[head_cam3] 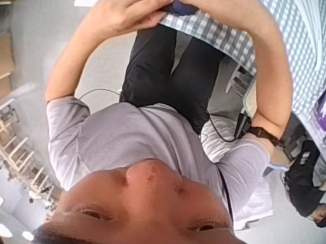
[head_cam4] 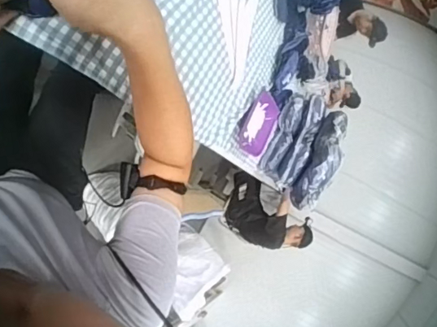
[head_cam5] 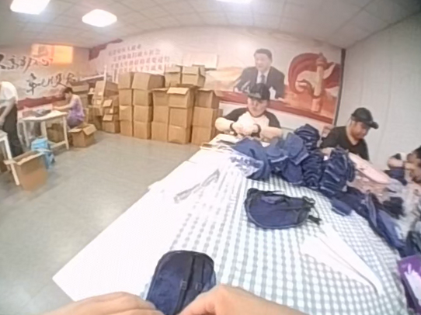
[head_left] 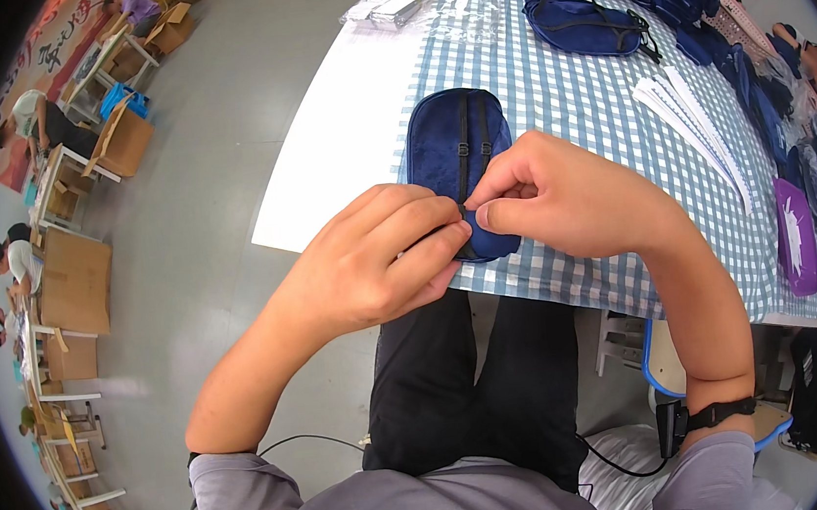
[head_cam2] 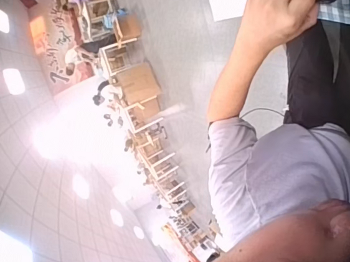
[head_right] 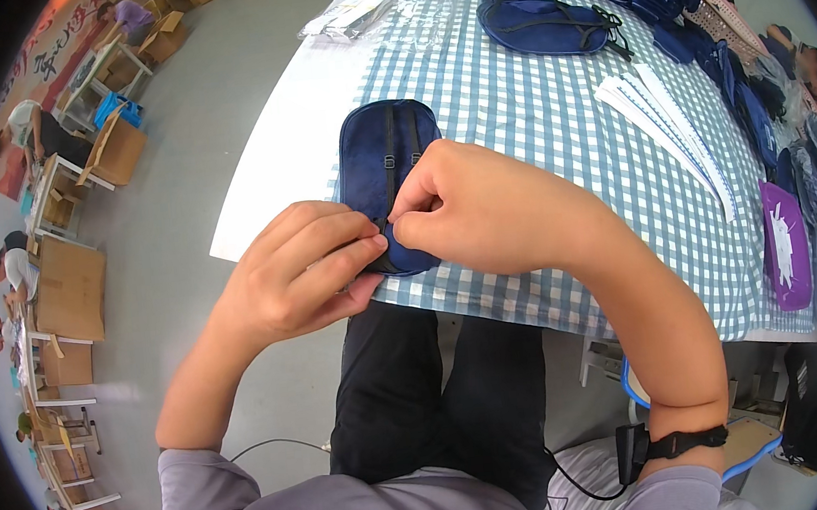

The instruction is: The recorder is folding and packing insoles into individual blue fabric cases and then placing a label around the case.

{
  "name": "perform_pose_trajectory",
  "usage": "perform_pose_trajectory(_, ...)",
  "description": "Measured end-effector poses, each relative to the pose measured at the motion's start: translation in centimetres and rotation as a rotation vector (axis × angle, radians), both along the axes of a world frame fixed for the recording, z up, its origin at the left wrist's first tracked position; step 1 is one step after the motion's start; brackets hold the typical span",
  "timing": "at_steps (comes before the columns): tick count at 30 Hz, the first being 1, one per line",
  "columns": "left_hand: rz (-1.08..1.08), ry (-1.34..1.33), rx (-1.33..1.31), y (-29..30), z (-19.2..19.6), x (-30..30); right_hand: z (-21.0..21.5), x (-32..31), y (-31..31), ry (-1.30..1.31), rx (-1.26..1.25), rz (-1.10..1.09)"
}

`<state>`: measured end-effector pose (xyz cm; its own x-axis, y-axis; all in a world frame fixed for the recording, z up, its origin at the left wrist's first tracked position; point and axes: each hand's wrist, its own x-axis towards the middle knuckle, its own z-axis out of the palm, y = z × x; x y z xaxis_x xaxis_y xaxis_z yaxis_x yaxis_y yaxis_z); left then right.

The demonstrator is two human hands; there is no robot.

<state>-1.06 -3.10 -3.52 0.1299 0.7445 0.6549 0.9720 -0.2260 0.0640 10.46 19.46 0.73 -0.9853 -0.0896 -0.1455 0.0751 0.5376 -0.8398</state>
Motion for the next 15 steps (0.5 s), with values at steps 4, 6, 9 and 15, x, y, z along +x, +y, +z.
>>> perform_pose_trajectory(4,-0.008,-0.063,-0.045,0.2,0.4,-0.3,-0.9,0.1,0.3,0.093,0.04,-0.004)
perform_pose_trajectory(6,-0.008,-0.089,-0.065,0.2,0.4,-0.6,-1.2,-0.1,0.5,0.1,0.038,0.005)
perform_pose_trajectory(9,-0.025,-0.159,-0.118,0.3,0.5,-1.1,-1.2,-0.2,0.4,0.094,0.039,-0.001)
perform_pose_trajectory(15,-0.044,-0.237,-0.178,0.7,1.2,-1.6,-0.3,-0.1,0.6,0.039,0.03,-0.072)
